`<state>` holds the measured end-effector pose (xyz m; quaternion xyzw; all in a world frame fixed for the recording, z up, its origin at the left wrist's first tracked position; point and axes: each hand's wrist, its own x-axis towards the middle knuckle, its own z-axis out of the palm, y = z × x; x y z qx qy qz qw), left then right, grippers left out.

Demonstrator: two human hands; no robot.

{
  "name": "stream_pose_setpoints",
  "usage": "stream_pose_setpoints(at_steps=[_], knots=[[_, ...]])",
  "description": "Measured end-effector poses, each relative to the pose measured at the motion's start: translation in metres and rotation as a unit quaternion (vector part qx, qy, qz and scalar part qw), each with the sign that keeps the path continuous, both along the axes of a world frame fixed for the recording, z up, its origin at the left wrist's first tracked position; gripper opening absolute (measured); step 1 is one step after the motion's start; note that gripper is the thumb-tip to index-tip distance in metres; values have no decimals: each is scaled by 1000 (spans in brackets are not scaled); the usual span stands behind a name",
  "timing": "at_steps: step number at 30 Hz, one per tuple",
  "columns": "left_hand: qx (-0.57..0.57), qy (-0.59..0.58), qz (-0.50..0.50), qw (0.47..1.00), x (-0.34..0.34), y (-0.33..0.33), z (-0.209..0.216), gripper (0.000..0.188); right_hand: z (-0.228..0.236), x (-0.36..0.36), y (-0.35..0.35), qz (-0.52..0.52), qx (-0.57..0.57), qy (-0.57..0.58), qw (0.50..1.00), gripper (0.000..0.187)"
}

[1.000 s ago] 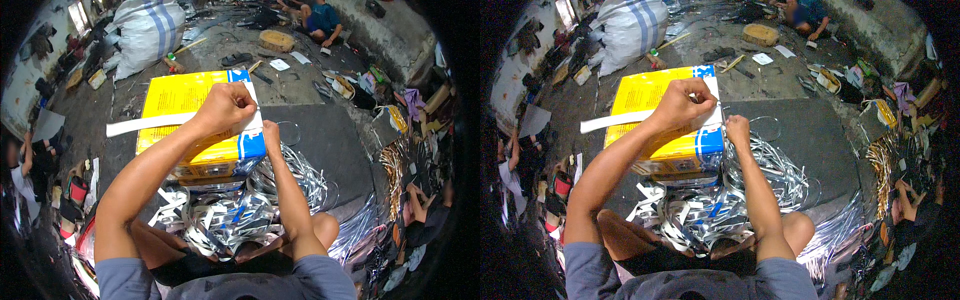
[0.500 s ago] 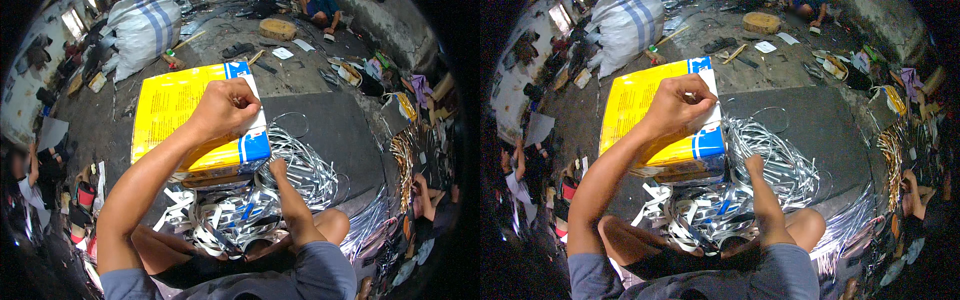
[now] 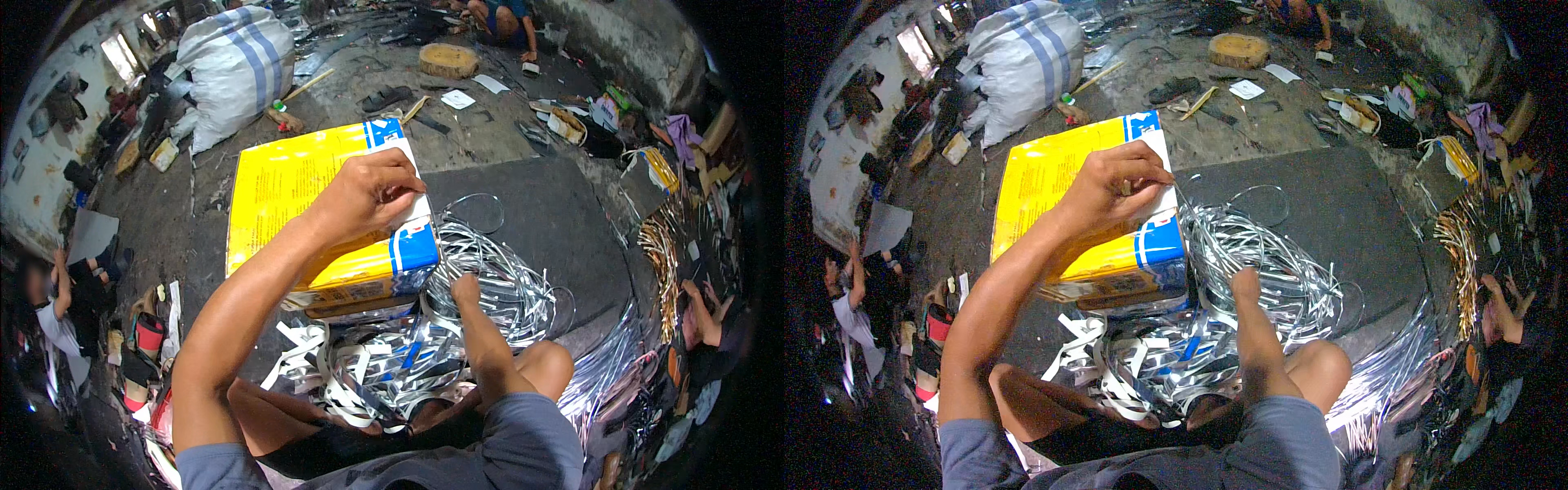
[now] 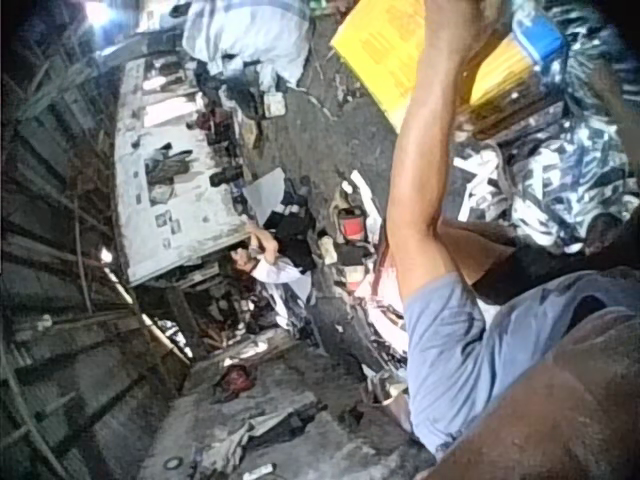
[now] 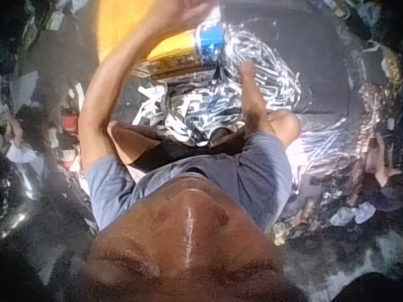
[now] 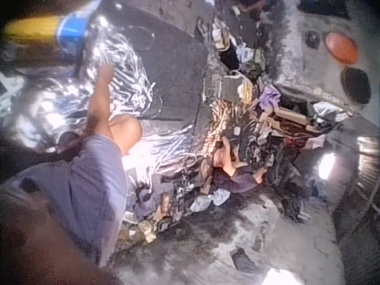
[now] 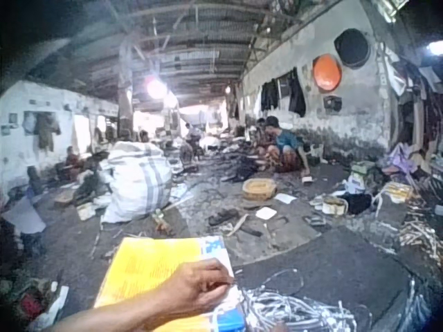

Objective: The person sits on the floor and repeatedly strips thin white plastic film from a yellow and blue cardboard box. The removed strips are dropped onto a pile on the floor. The person continues this repetitive peeling action throughout the clip.

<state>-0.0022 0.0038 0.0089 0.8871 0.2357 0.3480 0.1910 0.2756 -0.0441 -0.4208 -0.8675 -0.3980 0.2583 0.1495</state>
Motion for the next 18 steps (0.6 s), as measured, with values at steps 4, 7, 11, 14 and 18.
stream_pose_setpoints(at_steps=[4,7,11,14,18], knots=[[42,6,-39,998,-4,3,-2,19,-11,7,-1,-3,-10,-34,999,37],[46,33,-35,998,-8,4,-3,30,-6,6,-2,17,-10,-29,999,37],[68,35,-35,996,-8,4,-3,28,10,4,-6,8,1,-22,1000,31],[93,42,-45,994,-7,2,-1,29,18,16,-14,13,-19,-35,999,30],[223,106,-14,969,-17,-5,3,39,28,61,-25,-65,15,-101,993,32]])
